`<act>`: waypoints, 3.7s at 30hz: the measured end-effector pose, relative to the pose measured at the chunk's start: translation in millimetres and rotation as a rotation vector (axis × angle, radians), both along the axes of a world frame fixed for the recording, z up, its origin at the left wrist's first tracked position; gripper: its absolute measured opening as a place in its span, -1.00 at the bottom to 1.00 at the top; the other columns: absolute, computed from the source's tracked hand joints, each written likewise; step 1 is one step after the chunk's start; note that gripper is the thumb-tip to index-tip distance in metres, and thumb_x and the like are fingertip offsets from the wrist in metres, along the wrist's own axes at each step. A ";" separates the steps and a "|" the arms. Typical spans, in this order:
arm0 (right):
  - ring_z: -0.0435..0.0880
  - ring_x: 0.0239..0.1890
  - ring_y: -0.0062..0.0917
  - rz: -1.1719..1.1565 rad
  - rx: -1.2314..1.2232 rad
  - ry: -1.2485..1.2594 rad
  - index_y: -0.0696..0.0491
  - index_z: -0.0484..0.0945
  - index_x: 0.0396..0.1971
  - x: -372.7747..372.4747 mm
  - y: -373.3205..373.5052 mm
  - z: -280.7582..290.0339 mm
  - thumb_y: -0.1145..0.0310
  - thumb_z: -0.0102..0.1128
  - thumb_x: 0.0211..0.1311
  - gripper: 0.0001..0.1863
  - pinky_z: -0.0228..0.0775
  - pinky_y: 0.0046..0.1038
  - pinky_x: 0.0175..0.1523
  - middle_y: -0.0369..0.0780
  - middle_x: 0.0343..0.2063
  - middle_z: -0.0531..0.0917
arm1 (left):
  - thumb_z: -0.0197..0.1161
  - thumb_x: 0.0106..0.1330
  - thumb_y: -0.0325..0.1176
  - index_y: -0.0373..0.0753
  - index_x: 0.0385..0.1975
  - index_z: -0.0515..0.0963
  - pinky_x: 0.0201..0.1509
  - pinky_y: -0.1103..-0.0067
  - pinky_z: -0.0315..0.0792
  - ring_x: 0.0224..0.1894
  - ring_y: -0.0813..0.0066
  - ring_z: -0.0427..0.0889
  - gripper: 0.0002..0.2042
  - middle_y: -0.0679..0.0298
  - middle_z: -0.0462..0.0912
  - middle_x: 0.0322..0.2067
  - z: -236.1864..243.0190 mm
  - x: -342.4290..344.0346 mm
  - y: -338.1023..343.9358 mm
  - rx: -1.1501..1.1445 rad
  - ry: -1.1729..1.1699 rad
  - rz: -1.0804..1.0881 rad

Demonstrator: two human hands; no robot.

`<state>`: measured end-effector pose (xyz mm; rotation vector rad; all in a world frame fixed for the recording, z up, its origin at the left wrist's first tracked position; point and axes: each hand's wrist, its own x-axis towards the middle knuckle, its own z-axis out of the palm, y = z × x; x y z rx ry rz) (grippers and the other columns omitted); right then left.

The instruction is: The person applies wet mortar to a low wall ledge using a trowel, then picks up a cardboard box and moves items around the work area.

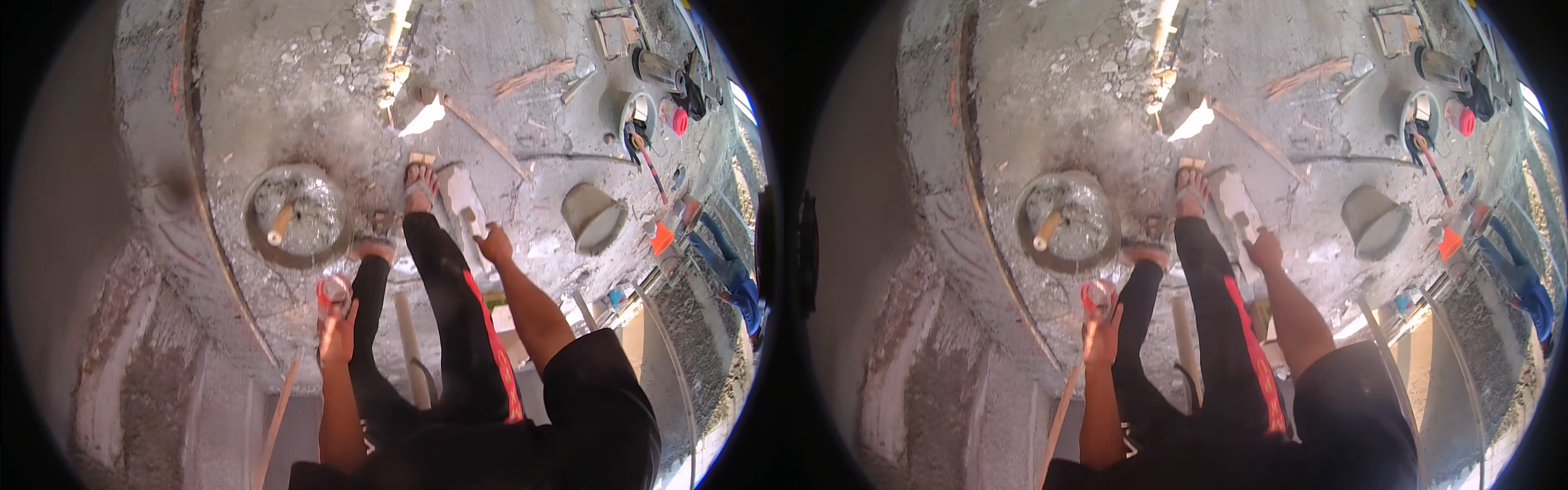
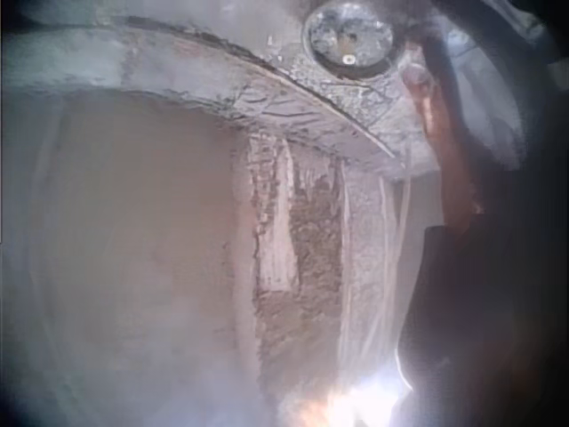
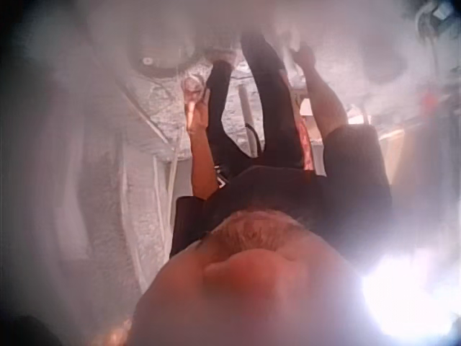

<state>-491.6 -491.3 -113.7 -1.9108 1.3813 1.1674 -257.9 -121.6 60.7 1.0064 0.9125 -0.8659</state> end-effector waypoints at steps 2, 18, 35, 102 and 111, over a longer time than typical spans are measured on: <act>0.55 0.22 -0.01 -0.026 0.027 0.139 0.06 0.37 0.27 16.8 14.7 -31.2 0.03 0.46 0.12 -0.22 0.45 -0.03 0.27 0.02 0.15 0.57 | 0.33 0.42 -0.38 -0.23 0.51 0.14 0.48 0.30 0.29 0.39 0.28 0.38 -0.29 0.17 0.40 0.35 2.3 -2.6 -4.4 0.100 -0.058 -0.079; 0.66 -0.06 0.08 0.093 -0.157 -0.098 0.14 0.45 -0.12 4.4 -16.6 -74.1 0.19 0.12 0.34 -0.68 0.51 0.05 0.02 0.09 -0.15 0.64 | 0.44 0.17 -0.52 -0.31 0.43 0.26 0.38 0.38 0.39 0.28 0.32 0.49 -0.23 0.21 0.49 0.23 1.8 16.7 -45.9 0.107 -0.025 -0.208; 0.64 -0.13 0.12 -0.048 -0.681 -0.870 0.24 0.47 -0.15 330.4 -257.5 292.4 0.24 0.32 0.26 -0.62 0.48 -0.02 -0.04 0.14 -0.21 0.64 | 0.42 0.33 -0.38 -0.17 0.35 0.38 0.32 0.25 0.49 0.25 0.27 0.55 -0.41 0.22 0.52 0.24 200.1 85.0 -110.1 0.143 -0.106 -0.233; 0.75 -0.20 -0.49 1.675 0.757 0.030 0.03 0.61 0.01 466.6 161.4 373.5 0.09 0.29 0.43 -0.65 0.67 -0.31 -0.12 -0.23 -0.19 0.72 | 0.38 0.31 0.10 -0.23 0.43 0.23 0.04 0.42 0.58 0.03 0.31 0.64 -0.19 0.07 0.56 0.14 211.4 -201.8 -410.8 0.311 0.158 2.213; 0.74 -0.18 -0.43 2.061 0.663 0.216 0.05 0.55 0.07 544.6 234.5 358.8 0.14 0.22 0.43 -0.63 0.68 -0.26 -0.09 -0.24 -0.15 0.71 | 0.11 0.30 0.42 0.06 0.54 0.04 0.31 0.17 0.47 0.31 -0.03 0.50 -0.09 -0.23 0.18 0.41 200.5 -75.8 -577.6 0.027 0.317 3.225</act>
